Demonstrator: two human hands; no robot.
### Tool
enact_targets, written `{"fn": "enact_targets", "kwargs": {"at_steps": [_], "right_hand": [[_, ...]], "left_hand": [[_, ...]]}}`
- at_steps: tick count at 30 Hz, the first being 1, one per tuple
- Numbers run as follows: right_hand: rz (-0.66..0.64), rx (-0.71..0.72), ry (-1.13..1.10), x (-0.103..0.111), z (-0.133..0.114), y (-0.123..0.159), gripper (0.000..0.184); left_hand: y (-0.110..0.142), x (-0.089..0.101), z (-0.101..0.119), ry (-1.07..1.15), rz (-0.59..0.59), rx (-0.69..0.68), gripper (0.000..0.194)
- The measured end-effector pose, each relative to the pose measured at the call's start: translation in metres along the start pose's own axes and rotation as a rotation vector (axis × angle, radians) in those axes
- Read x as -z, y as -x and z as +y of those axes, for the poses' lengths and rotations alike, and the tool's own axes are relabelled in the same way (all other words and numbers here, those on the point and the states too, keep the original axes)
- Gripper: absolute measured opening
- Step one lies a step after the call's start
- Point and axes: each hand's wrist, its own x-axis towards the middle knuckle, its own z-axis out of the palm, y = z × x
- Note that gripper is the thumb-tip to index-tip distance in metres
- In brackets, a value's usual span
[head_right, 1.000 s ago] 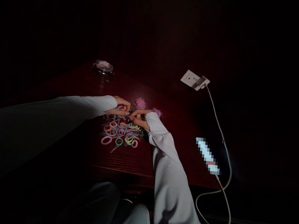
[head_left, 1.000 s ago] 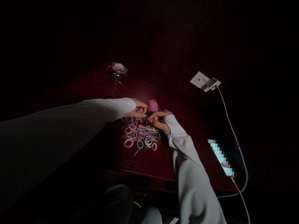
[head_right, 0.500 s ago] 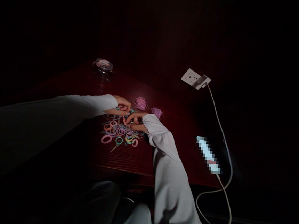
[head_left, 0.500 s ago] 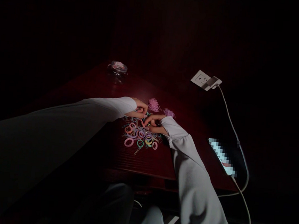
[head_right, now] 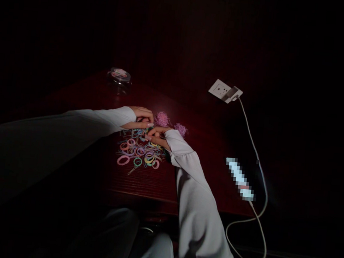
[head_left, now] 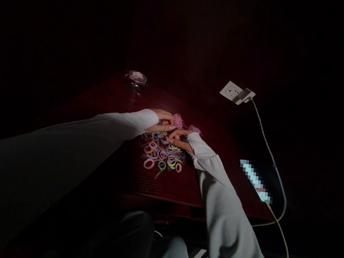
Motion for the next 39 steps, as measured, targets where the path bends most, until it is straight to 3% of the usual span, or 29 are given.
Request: {"fn": "enact_targets", "kwargs": {"at_steps": [4,9,12,22,31,39], "right_hand": [[0.056,-0.019,-0.047,-0.001,-0.001,0.000,0.055],[0.138,-0.006,-0.079,0.003,-0.001,-0.003,0.054],[0.165,-0.009,-0.072,0.005,0.000,-0.005,0.056],[0.180,-0.009,-0.085,0.005,0.002,-0.006,0.055],[0.151,-0.070,-0.113,0.005,-0.002,-0.002,0.050],[0.014,0.011,-0.064,0.008,-0.003,0.004,0.036]], "left_hand": [[-0.002,0.003,0.004,0.012,0.024,-0.003,0.037],[0.003,0.004,0.004,0.036,-0.079,0.056,0.052],[0.005,0.003,0.003,0.028,-0.108,0.064,0.048],[0.004,-0.001,0.001,0.091,-0.032,0.019,0.039],[0.005,0.000,0.006,0.195,0.002,0.025,0.032],[0.006,0.006,0.017,0.381,-0.043,0.135,0.038]]}}
